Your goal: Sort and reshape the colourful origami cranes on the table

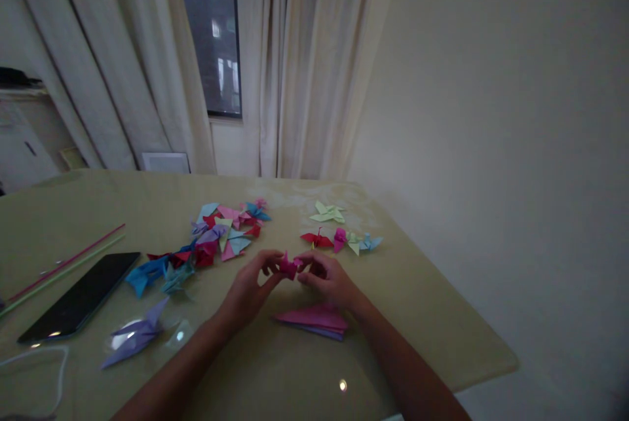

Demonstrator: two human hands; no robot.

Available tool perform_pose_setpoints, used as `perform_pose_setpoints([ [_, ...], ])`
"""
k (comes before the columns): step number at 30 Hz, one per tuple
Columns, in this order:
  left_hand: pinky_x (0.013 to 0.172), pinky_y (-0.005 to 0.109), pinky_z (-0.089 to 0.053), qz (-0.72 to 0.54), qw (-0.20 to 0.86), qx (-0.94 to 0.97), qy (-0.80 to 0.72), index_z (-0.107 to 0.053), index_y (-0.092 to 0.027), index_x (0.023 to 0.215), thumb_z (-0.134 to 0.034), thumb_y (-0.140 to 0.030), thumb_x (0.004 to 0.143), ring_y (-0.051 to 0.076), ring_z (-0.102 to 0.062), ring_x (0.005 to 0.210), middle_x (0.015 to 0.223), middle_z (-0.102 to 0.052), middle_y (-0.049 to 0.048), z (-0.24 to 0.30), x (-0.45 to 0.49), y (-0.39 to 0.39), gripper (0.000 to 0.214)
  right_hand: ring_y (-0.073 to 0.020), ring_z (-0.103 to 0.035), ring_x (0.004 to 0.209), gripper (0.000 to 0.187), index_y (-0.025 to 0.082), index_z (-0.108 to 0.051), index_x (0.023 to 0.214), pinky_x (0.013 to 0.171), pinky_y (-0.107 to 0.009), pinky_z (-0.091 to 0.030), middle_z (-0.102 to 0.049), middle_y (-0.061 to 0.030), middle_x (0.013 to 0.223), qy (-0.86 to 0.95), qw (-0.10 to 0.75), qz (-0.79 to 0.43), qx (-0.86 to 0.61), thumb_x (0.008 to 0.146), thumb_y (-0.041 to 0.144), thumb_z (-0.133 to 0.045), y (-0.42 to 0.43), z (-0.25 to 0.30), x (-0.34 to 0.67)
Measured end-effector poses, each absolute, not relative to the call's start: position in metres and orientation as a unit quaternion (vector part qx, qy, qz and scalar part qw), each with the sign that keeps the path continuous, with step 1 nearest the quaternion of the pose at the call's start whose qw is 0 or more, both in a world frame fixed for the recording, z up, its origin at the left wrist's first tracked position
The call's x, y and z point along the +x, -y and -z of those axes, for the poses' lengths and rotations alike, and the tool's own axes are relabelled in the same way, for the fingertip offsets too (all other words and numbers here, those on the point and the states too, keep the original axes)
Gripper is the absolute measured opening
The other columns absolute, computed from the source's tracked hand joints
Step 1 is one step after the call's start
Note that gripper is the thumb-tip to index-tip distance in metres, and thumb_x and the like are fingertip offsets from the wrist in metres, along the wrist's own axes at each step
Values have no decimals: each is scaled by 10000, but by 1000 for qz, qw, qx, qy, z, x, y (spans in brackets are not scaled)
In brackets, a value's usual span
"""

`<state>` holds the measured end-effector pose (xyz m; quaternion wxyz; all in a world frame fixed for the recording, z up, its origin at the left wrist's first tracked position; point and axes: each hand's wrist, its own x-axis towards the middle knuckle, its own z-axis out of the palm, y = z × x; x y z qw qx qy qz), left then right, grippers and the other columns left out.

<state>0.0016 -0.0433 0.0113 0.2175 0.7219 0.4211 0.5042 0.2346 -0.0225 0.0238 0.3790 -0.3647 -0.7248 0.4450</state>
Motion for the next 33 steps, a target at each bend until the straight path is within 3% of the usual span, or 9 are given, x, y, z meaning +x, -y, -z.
perform_pose_setpoints([
  [3, 780, 344, -577, -486, 232, 734, -414, -625, -236, 1221, -647, -365, 962, 189, -687, 835, 992, -761, 48, -5, 7, 47, 290, -134, -508, 660, 388, 175, -781, 1020, 598, -246, -371, -647, 1, 776, 742, 368, -428, -362, 862, 528, -807, 26, -23, 232],
  [7, 816, 352, -590, -491, 218, 742, -401, -621, -241, 1244, -649, -330, 962, 189, -699, 870, 1037, -766, 52, -4, 3, 45, 298, -137, -503, 653, 343, 174, -786, 1014, 603, -254, -373, -661, -11, 779, 749, 379, -394, -374, 916, 499, -739, 28, -22, 231],
  [15, 790, 321, -581, -466, 222, 755, -404, -614, -243, 1229, -656, -272, 937, 173, -686, 828, 956, -748, 22, -2, 8, 48, 297, -141, -512, 673, 486, 190, -752, 1015, 620, -259, -412, -602, -16, 865, 794, 371, -353, -327, 799, 615, -846, 26, -20, 234],
  [20, 801, 335, -585, -425, 238, 772, -409, -575, -255, 1310, -601, -298, 972, 189, -699, 859, 965, -749, 28, -5, 8, 47, 341, -188, -558, 756, 401, 202, -759, 914, 697, -289, -424, -620, -39, 834, 820, 369, -289, -328, 966, 592, -685, 23, -22, 232],
  [22, 881, 377, -581, -424, 192, 774, -430, -542, -254, 1381, -575, -326, 991, 218, -706, 965, 1079, -751, 62, -9, 0, 42, 397, -194, -563, 744, 379, 204, -763, 920, 694, -293, -432, -640, -47, 830, 804, 397, -267, -352, 984, 566, -667, 20, -23, 234],
  [25, 1044, 496, -499, -392, 28, 737, -550, -581, -220, 1372, -530, -341, 1004, 317, -635, 1218, 1313, -691, 149, -18, -26, 31, 390, -186, -523, 676, 362, 197, -760, 966, 645, -287, -426, -642, -37, 794, 734, 465, -220, -443, 961, 551, -688, 11, -25, 246],
  [28, 1062, 606, -416, -280, -128, 645, -700, -649, -181, 1321, -480, -327, 1009, 430, -494, 1368, 1514, -547, 221, -23, -57, 24, 383, -196, -539, 676, 426, 168, -750, 1052, 635, -291, -448, -670, -43, 784, 646, 517, -192, -528, 939, 571, -672, -1, -26, 264],
  [30, 1038, 617, -399, -220, -165, 603, -749, -671, -171, 1299, -452, -355, 1021, 455, -460, 1379, 1514, -538, 237, -24, -74, 24, 399, -218, -602, 732, 474, 148, -747, 1085, 667, -307, -491, -718, -75, 844, 619, 529, -201, -544, 928, 586, -658, -9, -24, 274],
  [33, 986, 583, -405, -174, -147, 596, -770, -692, -164, 1250, -398, -391, 1037, 438, -540, 1273, 1336, -664, 229, -24, -86, 25, 428, -255, -683, 813, 578, 127, -730, 1156, 703, -343, -548, -760, -129, 965, 595, 545, -238, -540, 879, 631, -676, -19, -19, 283],
])
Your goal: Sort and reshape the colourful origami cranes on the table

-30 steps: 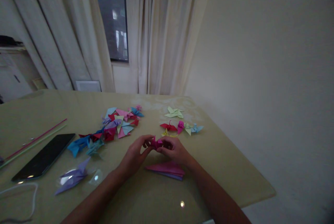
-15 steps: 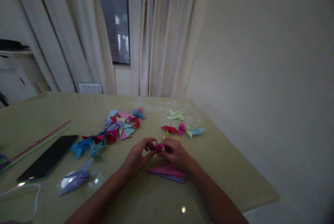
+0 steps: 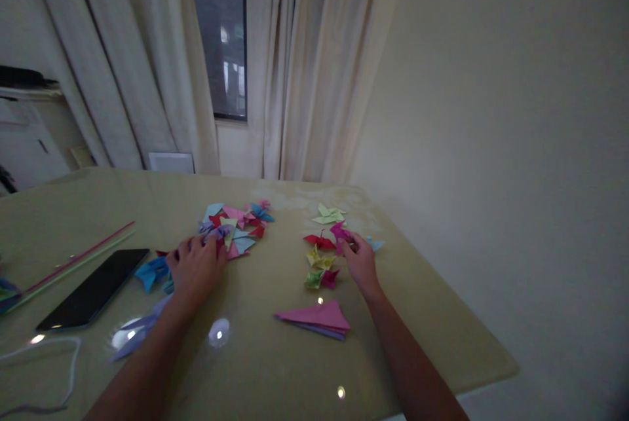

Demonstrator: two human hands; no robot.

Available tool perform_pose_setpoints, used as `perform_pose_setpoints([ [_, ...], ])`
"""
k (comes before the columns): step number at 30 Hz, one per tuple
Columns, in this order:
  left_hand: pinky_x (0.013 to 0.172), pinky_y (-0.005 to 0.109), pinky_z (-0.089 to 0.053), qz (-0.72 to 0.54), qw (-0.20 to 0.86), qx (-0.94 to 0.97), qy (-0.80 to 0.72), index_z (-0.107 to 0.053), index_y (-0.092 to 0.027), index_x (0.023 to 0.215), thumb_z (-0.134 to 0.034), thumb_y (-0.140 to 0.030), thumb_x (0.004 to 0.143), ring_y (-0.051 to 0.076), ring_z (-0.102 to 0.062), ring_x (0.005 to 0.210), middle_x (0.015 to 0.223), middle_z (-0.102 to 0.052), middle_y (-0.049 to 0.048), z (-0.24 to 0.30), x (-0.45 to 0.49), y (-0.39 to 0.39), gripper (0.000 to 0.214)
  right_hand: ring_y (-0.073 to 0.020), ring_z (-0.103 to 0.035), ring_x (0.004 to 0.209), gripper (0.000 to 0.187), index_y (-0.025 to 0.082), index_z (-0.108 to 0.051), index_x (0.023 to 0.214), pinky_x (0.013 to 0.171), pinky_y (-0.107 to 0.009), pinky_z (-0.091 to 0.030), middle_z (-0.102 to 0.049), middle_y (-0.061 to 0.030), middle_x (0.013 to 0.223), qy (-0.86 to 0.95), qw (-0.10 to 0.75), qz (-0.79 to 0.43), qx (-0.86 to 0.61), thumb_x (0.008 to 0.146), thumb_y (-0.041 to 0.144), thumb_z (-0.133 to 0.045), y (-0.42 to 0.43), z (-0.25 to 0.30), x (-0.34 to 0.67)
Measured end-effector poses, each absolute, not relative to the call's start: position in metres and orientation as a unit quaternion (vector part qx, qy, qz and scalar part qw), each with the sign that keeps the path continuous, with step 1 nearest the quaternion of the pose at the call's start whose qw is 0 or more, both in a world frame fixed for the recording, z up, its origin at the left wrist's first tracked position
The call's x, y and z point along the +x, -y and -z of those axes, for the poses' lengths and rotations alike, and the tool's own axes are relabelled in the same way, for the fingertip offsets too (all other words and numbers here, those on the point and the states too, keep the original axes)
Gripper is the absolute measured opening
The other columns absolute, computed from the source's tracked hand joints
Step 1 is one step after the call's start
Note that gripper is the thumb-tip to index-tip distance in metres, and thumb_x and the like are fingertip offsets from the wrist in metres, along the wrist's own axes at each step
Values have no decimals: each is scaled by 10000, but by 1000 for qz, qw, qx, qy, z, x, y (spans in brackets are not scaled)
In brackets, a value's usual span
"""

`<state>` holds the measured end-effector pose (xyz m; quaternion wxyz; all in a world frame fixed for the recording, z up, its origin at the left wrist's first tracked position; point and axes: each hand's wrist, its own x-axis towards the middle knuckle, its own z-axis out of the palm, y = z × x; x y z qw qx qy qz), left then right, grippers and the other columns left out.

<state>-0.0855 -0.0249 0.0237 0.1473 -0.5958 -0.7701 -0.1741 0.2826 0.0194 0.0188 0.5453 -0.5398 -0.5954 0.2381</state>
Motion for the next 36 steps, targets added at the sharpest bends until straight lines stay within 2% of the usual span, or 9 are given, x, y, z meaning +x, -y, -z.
perform_pose_setpoints([
  [5, 999, 547, -383, 198, 143, -611, 753, -701, -173, 1215, -379, -354, 1042, 378, -619, 1176, 1261, -715, 190, -27, -84, 22, 407, -262, -721, 851, 677, 105, -664, 1297, 787, -401, -590, -761, -178, 1131, 563, 561, -248, -554, 848, 611, -685, -25, -14, 286],
  [11, 990, 466, -448, 356, 187, -693, 598, -687, -154, 1260, -456, -270, 1047, 319, -650, 1155, 1249, -735, 149, -25, -66, 19, 335, -255, -720, 897, 460, 146, -733, 1170, 816, -380, -583, -777, -144, 1092, 593, 578, -234, -509, 933, 533, -652, -11, -21, 274],
  [15, 988, 404, -477, 413, 190, -784, 423, -670, -184, 1268, -513, -173, 1035, 252, -674, 1101, 1229, -749, 109, -22, -31, 32, 281, -212, -687, 782, 363, 197, -766, 1143, 699, -314, -551, -780, -87, 990, 664, 531, -269, -453, 917, 479, -732, 1, -20, 257],
  [19, 962, 376, -495, 408, 146, -828, 355, -636, -178, 1307, -526, -129, 1024, 224, -685, 1073, 1211, -747, 109, -21, 1, 51, 308, -158, -640, 722, 614, 242, -682, 1350, 629, -269, -512, -742, -90, 1190, 726, 479, -309, -385, 798, 421, -884, 11, -20, 244],
  [20, 959, 373, -499, 406, 136, -836, 344, -631, -177, 1314, -524, -129, 1025, 223, -687, 1077, 1211, -747, 110, -20, 6, 54, 313, -154, -633, 717, 595, 241, -687, 1343, 627, -268, -506, -741, -89, 1185, 734, 474, -307, -377, 807, 414, -879, 13, -21, 242],
  [23, 938, 366, -516, 396, 112, -855, 315, -627, -180, 1331, -520, -128, 1021, 221, -697, 1070, 1210, -749, 115, -21, 10, 58, 332, -164, -624, 715, 309, 220, -768, 1182, 653, -279, -496, -760, -72, 1020, 745, 472, -281, -378, 918, 381, -764, 16, -22, 239],
  [25, 930, 359, -526, 390, 100, -865, 300, -628, -189, 1343, -519, -124, 1015, 218, -704, 1060, 1214, -751, 117, -21, 9, 59, 352, -177, -632, 721, 209, 211, -794, 1077, 669, -288, -494, -760, -66, 936, 739, 480, -272, -387, 956, 357, -706, 16, -23, 240],
  [31, 1009, 390, -513, 358, 96, -858, 357, -573, -212, 1445, -481, -175, 1035, 246, -676, 1181, 1345, -711, 130, -15, -2, 46, 422, -188, -654, 712, 222, 204, -791, 975, 662, -292, -516, -756, -50, 873, 649, 559, -318, -407, 907, 407, -733, 5, -25, 250],
  [36, 1129, 567, -406, 270, 117, -749, 593, -605, -181, 1433, -473, -232, 1025, 356, -550, 1357, 1494, -614, 178, 2, -32, 27, 432, -175, -632, 657, 320, 189, -783, 994, 608, -282, -513, -750, -43, 815, 571, 623, -325, -425, 845, 472, -792, -5, -27, 262],
])
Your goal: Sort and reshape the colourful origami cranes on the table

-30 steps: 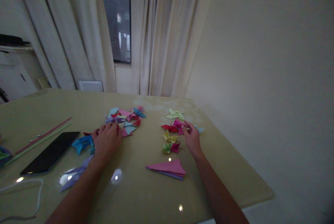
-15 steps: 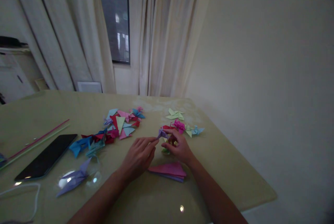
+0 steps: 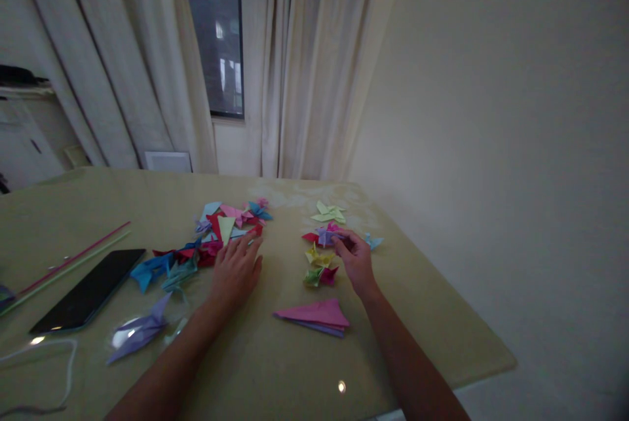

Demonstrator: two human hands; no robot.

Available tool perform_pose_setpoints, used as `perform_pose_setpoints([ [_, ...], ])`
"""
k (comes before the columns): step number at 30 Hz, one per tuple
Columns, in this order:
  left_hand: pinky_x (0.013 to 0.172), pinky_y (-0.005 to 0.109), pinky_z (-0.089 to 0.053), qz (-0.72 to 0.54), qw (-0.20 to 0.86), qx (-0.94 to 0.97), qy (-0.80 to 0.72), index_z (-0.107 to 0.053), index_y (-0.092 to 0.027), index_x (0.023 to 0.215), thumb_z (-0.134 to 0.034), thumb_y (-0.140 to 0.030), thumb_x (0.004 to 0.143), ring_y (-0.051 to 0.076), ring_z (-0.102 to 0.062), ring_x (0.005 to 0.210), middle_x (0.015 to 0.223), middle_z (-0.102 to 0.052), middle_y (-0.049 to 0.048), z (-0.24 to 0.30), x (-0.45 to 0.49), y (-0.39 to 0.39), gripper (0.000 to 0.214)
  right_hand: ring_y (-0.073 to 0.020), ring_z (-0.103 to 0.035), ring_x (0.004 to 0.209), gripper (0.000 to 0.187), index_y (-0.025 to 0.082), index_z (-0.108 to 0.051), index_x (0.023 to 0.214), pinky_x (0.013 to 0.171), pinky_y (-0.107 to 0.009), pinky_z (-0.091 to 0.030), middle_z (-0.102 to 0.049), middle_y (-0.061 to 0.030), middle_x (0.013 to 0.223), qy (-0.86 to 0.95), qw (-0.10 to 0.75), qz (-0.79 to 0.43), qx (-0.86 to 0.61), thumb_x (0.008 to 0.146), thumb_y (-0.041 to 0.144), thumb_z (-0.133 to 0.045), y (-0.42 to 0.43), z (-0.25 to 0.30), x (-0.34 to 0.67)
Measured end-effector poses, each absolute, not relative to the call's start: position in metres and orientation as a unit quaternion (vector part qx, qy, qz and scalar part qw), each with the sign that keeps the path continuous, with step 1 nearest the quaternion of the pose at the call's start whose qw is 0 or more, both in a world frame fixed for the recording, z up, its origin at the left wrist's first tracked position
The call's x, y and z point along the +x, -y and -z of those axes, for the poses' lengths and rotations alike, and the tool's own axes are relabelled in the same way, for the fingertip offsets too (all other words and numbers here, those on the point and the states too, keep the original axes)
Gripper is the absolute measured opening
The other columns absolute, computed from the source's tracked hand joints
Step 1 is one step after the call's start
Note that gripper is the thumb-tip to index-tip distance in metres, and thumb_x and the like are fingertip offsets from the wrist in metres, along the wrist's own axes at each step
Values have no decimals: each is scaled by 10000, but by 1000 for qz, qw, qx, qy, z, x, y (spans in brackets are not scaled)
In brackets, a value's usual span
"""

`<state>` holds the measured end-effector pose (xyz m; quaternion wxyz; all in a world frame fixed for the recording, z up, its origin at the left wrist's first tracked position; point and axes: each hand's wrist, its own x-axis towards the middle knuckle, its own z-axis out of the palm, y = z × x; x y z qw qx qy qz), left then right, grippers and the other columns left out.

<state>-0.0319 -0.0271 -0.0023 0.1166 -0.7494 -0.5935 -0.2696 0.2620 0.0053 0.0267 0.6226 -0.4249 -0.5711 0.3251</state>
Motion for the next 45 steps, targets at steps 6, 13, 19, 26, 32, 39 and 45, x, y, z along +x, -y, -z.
perform_pose_setpoints([
  [6, 1110, 575, -396, 151, 76, -729, 664, -641, -138, 1369, -437, -282, 1047, 369, -562, 1321, 1383, -661, 199, 8, -51, 20, 407, -204, -697, 752, 379, 173, -763, 961, 692, -312, -560, -768, -58, 860, 484, 692, -254, -472, 803, 516, -800, -18, -27, 281],
  [13, 1024, 426, -472, 115, 10, -776, 621, -698, -180, 1228, -431, -201, 1037, 293, -622, 1172, 1265, -654, 155, 5, -50, 14, 328, -233, -724, 816, 341, 162, -763, 955, 798, -366, -588, -781, -81, 883, 490, 697, -185, -489, 831, 479, -752, -21, -22, 290],
  [19, 1075, 439, -465, 165, -25, -784, 597, -722, -158, 1093, -470, -194, 1015, 309, -635, 1183, 1207, -698, 173, 11, -54, 9, 266, -253, -746, 845, 343, 167, -771, 992, 812, -385, -604, -792, -106, 936, 551, 653, -146, -498, 872, 483, -711, -32, -23, 279],
  [26, 1082, 445, -472, 194, -37, -784, 588, -733, -177, 1100, -537, -146, 922, 304, -660, 1169, 1184, -737, 160, 6, -56, 11, 266, -263, -765, 918, 460, 166, -720, 1235, 820, -397, -619, -784, -142, 1120, 609, 599, -213, -475, 900, 480, -708, -47, -23, 261],
  [32, 964, 417, -517, 223, -81, -768, 595, -749, -178, 998, -473, -73, 905, 298, -710, 1045, 1049, -760, 163, 0, -56, 13, 310, -264, -731, 1026, 343, 178, -746, 1169, 933, -414, -580, -770, -136, 1167, 625, 590, -186, -475, 940, 426, -688, -18, -20, 260],
  [39, 728, 313, -541, 332, -158, -713, 597, -744, -201, 872, -651, -335, 901, 236, -739, 791, 862, -794, 64, -11, -60, 8, 166, -242, -699, 891, 222, 207, -779, 1070, 776, -351, -563, -768, -99, 1061, 674, 537, -193, -469, 957, 343, -645, 2, -25, 247],
  [45, 541, 251, -468, 549, -305, -594, 502, -735, -185, 809, -806, -561, 768, 164, -616, 591, 685, -705, 20, -30, -48, 17, 385, -192, -652, 716, 172, 205, -784, 975, 673, -309, -523, -718, -66, 902, 719, 515, -203, -421, 962, 320, -656, 10, -25, 237],
])
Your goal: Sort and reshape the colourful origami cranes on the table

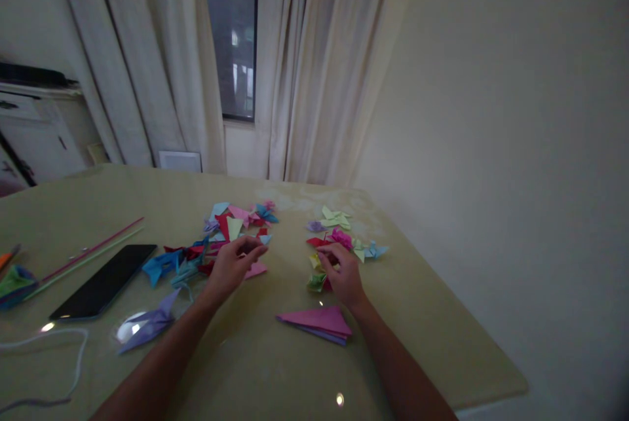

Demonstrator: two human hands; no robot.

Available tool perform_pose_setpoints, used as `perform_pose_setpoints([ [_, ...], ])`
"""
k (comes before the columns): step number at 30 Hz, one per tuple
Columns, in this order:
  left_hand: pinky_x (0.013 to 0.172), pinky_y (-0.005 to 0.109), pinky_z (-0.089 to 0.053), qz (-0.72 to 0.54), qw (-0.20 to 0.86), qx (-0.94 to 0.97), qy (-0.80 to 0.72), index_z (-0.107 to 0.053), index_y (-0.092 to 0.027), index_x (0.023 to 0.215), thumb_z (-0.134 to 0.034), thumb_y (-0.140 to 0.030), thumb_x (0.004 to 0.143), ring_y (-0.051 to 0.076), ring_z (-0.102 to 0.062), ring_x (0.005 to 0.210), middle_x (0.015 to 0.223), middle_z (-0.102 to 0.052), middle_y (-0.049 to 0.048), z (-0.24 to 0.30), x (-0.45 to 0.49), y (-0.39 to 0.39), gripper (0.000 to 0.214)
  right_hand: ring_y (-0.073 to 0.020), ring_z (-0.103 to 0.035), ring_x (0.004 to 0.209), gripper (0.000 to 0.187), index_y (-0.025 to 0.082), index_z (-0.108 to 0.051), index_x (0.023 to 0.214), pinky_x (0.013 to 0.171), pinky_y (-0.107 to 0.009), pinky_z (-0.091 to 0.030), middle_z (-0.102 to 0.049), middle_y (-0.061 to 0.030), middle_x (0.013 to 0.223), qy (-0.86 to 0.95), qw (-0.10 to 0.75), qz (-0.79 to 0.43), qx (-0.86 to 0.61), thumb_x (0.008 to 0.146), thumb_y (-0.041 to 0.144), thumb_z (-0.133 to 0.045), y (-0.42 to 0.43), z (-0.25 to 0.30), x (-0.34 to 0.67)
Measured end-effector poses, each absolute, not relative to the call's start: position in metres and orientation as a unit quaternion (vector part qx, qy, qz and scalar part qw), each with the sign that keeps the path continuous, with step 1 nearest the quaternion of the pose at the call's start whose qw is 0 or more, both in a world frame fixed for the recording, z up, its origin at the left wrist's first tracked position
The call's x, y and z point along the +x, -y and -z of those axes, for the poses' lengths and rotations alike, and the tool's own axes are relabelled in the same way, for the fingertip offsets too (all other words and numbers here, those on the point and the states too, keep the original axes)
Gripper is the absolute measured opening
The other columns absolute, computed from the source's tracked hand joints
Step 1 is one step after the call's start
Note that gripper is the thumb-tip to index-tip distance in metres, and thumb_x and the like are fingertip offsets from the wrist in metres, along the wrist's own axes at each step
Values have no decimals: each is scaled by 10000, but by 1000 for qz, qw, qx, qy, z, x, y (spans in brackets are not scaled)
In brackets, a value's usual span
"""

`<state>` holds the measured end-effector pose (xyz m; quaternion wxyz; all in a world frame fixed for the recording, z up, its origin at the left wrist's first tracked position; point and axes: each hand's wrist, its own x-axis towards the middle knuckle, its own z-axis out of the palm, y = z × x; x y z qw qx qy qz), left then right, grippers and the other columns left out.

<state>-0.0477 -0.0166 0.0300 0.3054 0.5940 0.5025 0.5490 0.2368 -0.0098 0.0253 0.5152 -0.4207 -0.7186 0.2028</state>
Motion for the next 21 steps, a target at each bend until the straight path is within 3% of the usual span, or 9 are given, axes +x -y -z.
perform_pose_setpoints([
  [3, 564, 232, -489, -588, 402, 547, -440, -697, -178, 838, -825, -610, 770, 137, -610, 604, 678, -673, 0, -37, -37, 26, 455, -189, -651, 720, 182, 207, -782, 1004, 684, -310, -526, -719, -64, 910, 724, 503, -233, -410, 959, 353, -683, 13, -26, 234],
  [6, 638, 240, -533, -594, 483, 503, -401, -666, -181, 858, -852, -596, 767, 129, -639, 645, 708, -680, -9, -35, -27, 32, 464, -184, -658, 749, 283, 218, -752, 1177, 696, -304, -539, -734, -67, 987, 715, 490, -291, -405, 964, 393, -692, 16, -27, 233],
  [10, 703, 277, -567, -584, 519, 477, -403, -718, -177, 1016, -901, -543, 732, 155, -692, 719, 837, -752, 33, -29, -17, 36, 499, -200, -678, 897, 506, 268, -668, 1370, 719, -295, -568, -677, -93, 1256, 701, 493, -343, -384, 903, 436, -768, 18, -28, 232],
  [13, 721, 281, -573, -588, 533, 471, -386, -749, -168, 1024, -916, -519, 722, 159, -695, 739, 872, -762, 48, -27, -13, 37, 492, -197, -667, 918, 548, 277, -655, 1391, 736, -293, -571, -651, -97, 1294, 688, 502, -353, -387, 884, 438, -788, 17, -28, 232],
  [17, 708, 241, -563, -597, 579, 443, -334, -749, -178, 934, -938, -468, 717, 125, -673, 719, 827, -722, 16, -27, -13, 37, 408, -179, -645, 836, 466, 258, -695, 1313, 700, -274, -533, -701, -69, 1124, 671, 506, -374, -392, 890, 433, -782, 13, -27, 234],
  [21, 745, 281, -594, -581, 613, 431, -317, -752, -193, 992, -915, -478, 746, 153, -701, 777, 922, -739, 45, -27, -15, 38, 411, -153, -561, 669, 308, 208, -754, 978, 608, -260, -449, -633, -4, 788, 659, 516, -383, -390, 864, 491, -796, 8, -26, 236],
])
